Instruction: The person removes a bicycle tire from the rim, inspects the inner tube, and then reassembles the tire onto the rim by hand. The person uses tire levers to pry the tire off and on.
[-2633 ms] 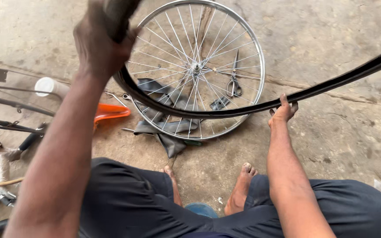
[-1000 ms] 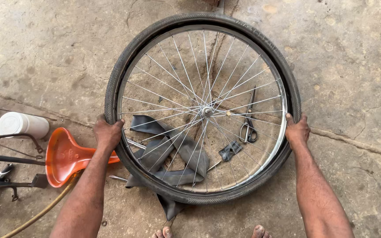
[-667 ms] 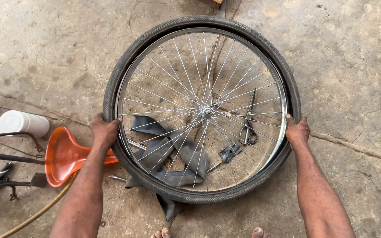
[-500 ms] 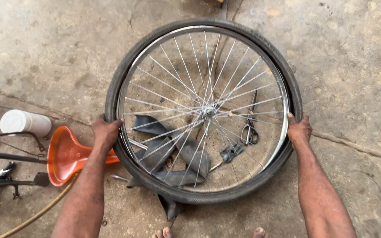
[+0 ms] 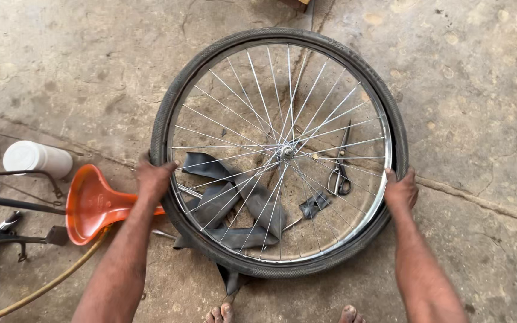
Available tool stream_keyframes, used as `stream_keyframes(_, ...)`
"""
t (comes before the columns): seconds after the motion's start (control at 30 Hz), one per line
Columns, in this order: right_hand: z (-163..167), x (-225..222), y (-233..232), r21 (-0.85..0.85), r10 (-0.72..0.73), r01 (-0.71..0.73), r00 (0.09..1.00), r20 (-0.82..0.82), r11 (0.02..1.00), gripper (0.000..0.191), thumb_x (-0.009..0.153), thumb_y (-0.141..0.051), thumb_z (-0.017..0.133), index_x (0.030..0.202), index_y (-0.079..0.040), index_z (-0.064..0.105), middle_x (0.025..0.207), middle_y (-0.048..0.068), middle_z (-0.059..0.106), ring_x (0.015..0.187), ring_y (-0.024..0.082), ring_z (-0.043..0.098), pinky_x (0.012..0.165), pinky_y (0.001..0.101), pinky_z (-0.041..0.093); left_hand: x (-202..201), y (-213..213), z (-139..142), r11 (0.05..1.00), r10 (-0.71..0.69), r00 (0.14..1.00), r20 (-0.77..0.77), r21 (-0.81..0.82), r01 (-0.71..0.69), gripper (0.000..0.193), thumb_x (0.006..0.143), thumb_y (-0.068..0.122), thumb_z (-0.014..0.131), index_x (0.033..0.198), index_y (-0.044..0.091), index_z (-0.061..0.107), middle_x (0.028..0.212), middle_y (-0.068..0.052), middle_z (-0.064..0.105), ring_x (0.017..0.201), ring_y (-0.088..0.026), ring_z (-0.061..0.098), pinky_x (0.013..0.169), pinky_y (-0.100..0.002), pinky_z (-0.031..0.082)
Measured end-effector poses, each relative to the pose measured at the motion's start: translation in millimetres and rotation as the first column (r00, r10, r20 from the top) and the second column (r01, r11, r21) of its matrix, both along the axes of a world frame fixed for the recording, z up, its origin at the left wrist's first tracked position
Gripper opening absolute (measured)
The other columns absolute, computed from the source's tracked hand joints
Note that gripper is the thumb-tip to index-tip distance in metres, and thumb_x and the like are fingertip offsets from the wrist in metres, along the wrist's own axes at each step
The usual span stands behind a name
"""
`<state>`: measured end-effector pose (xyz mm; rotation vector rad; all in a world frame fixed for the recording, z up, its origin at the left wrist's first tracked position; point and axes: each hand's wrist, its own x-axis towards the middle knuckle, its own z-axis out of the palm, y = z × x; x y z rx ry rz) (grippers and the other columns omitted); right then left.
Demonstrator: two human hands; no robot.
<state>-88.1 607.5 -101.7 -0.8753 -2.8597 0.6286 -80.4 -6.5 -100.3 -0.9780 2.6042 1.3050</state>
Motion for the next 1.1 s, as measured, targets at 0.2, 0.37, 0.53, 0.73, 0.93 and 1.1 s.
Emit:
stream_keyframes(0.2, -13.5, 44.0, -36.6, 0.510, 0.296, -0.197, 0.948, -0.119, 0.837, 0.065, 0.094, -0.038, 0.070, 0.146, -0.002, 0.054, 0.149, 0.021, 0.048, 0.140, 0.040, 0.046, 0.118, 0.0565, 0.033, 79.1, 53.7, -23.4, 0.963, 0.238, 0.969, 0.062, -0.145, -0.227, 0.070, 0.066, 0.034, 0.096, 0.105, -0.015, 0.065, 0.103, -0.029, 0.071, 0.097, -0.039, 0.070, 0.088, -0.048, 0.054)
stream_keyframes(0.37, -30.1, 70.4, -93.7, 0.321, 0.467, -0.389, 0.857, -0.219, 0.864, 0.050, 0.105, -0.048, 0.062, 0.136, -0.008, 0.061, 0.136, 0.018, 0.056, 0.131, 0.036, 0.051, 0.115, 0.0544, 0.036, 100.9, 63.0, -23.0, 0.777, 0.468, 0.883, 0.041, 0.456, -0.433, 0.042, 0.066, 0.007, 0.087, 0.097, -0.013, 0.067, 0.089, -0.018, 0.073, 0.078, -0.030, 0.070, 0.072, -0.042, 0.056)
stream_keyframes(0.53, -52.0, 102.1, -168.6, 0.298, 0.482, -0.452, 0.876, -0.031, 0.841, 0.054, 0.099, -0.050, 0.064, 0.130, -0.006, 0.062, 0.125, 0.020, 0.064, 0.119, 0.035, 0.057, 0.102, 0.0544, 0.044, 96.0, 48.1, -0.9, 0.585, 0.424, 0.904, 0.061, 0.743, -0.325, 0.036, 0.066, 0.000, 0.086, 0.098, -0.006, 0.070, 0.088, -0.010, 0.073, 0.072, -0.022, 0.070, 0.066, -0.035, 0.060)
stream_keyframes(0.73, -50.1, 118.9, -195.2, -0.229, 0.359, -0.357, 0.933, -0.036, 0.906, 0.048, 0.094, -0.023, 0.069, 0.135, 0.000, 0.061, 0.118, 0.019, 0.071, 0.106, 0.032, 0.069, 0.099, 0.0426, 0.053, 110.7, 70.9, 15.4, 0.842, 0.404, 0.907, -0.118, 0.436, -0.319, 0.050, 0.063, 0.004, 0.091, 0.104, -0.001, 0.064, 0.092, -0.011, 0.074, 0.076, -0.018, 0.069, 0.072, -0.030, 0.057)
stream_keyframes(0.93, -36.8, 122.1, -211.4, -0.268, 0.368, -0.339, 0.928, 0.065, 0.902, 0.054, 0.089, -0.022, 0.075, 0.135, 0.001, 0.061, 0.107, 0.021, 0.072, 0.099, 0.034, 0.068, 0.093, 0.0454, 0.052, 123.1, 78.5, 11.9, 0.699, 0.411, 0.898, 0.159, 0.577, -0.422, 0.031, 0.070, 0.002, 0.083, 0.097, -0.009, 0.072, 0.087, -0.014, 0.075, 0.072, -0.023, 0.070, 0.067, -0.037, 0.059)
stream_keyframes(1.1, -30.3, 118.6, -216.5, -0.315, 0.315, -0.261, 0.939, 0.135, 0.913, 0.062, 0.086, -0.023, 0.078, 0.138, 0.003, 0.056, 0.101, 0.021, 0.073, 0.093, 0.034, 0.070, 0.090, 0.0450, 0.054, 121.6, 49.4, 14.7, 0.443, 0.331, 0.931, 0.153, 0.846, -0.296, 0.043, 0.068, 0.003, 0.085, 0.106, -0.004, 0.068, 0.090, -0.011, 0.076, 0.075, -0.022, 0.075, 0.075, -0.035, 0.065)
